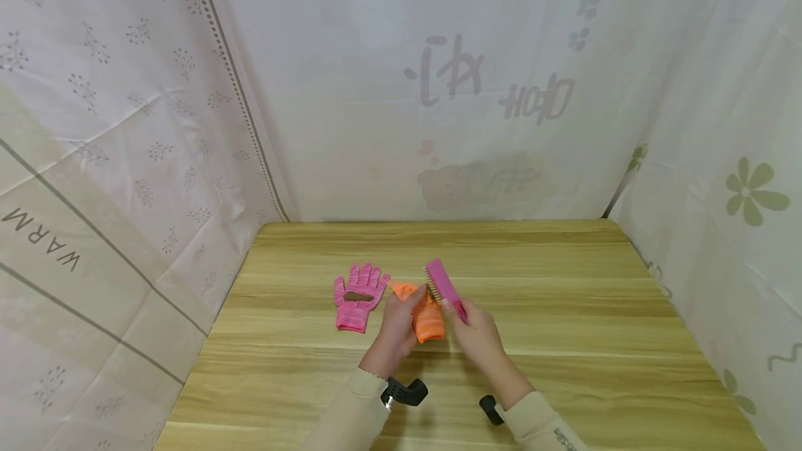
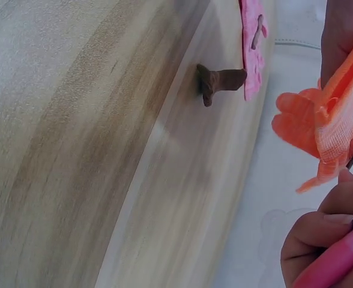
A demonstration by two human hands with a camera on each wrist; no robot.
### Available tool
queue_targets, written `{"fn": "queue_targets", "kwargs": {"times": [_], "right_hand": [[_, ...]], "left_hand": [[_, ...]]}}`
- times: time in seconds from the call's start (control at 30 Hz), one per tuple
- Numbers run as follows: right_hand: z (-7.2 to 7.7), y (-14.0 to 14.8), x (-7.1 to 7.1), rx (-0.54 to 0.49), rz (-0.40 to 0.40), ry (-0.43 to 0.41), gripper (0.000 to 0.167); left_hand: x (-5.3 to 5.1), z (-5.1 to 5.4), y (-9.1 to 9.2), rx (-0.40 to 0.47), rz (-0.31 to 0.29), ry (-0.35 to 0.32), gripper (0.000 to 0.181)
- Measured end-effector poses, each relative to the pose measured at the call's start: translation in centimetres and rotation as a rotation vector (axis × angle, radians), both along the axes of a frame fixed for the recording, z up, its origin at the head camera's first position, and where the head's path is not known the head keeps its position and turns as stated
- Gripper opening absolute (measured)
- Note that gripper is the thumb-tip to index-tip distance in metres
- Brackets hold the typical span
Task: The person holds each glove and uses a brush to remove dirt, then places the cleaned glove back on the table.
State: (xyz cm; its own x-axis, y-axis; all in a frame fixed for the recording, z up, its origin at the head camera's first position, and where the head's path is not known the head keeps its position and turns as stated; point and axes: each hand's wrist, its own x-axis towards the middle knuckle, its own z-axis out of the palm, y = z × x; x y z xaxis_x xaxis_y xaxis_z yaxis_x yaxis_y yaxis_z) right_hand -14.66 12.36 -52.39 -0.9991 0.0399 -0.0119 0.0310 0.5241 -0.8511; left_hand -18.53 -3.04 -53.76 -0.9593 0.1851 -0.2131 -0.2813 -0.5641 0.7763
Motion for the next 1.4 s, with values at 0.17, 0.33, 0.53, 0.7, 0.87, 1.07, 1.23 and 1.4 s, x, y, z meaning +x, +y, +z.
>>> {"fn": "queue_targets", "kwargs": {"times": [0.17, 0.33, 0.53, 0.7, 0.87, 1.07, 1.23, 1.4], "right_hand": [[0.2, -0.2, 0.1, 0.025, -0.01, -0.002, 0.046], [0.5, -0.4, 0.4, 0.064, -0.015, 0.051, 0.044], [0.6, -0.8, 0.5, 0.113, 0.029, 0.086, 0.046], [0.1, -0.7, 0.4, 0.158, 0.046, 0.064, 0.042], [0.1, -0.4, 0.1, 0.234, 0.022, 0.088, 0.037], [0.0, -0.1, -0.1, 0.251, -0.001, 0.087, 0.04], [-0.4, 0.2, -0.2, 0.254, -0.023, 0.05, 0.041], [-0.5, 0.5, -0.3, 0.255, -0.026, 0.049, 0.043]], "left_hand": [[0.1, 0.2, -0.1, -0.004, 0.003, -0.009, 0.03], [0.1, 0.2, -0.2, -0.022, 0.013, -0.023, 0.029], [0.2, 0.1, 0.0, -0.028, -0.008, -0.012, 0.034], [0.5, 0.1, 0.1, -0.008, -0.048, -0.003, 0.04], [0.6, 0.2, -0.2, -0.048, -0.04, 0.02, 0.038], [0.5, 0.3, -0.3, -0.113, -0.016, 0.007, 0.035], [0.4, 0.1, -0.3, -0.125, -0.003, -0.009, 0.032], [0.4, 0.0, -0.3, -0.133, -0.004, -0.023, 0.032]]}}
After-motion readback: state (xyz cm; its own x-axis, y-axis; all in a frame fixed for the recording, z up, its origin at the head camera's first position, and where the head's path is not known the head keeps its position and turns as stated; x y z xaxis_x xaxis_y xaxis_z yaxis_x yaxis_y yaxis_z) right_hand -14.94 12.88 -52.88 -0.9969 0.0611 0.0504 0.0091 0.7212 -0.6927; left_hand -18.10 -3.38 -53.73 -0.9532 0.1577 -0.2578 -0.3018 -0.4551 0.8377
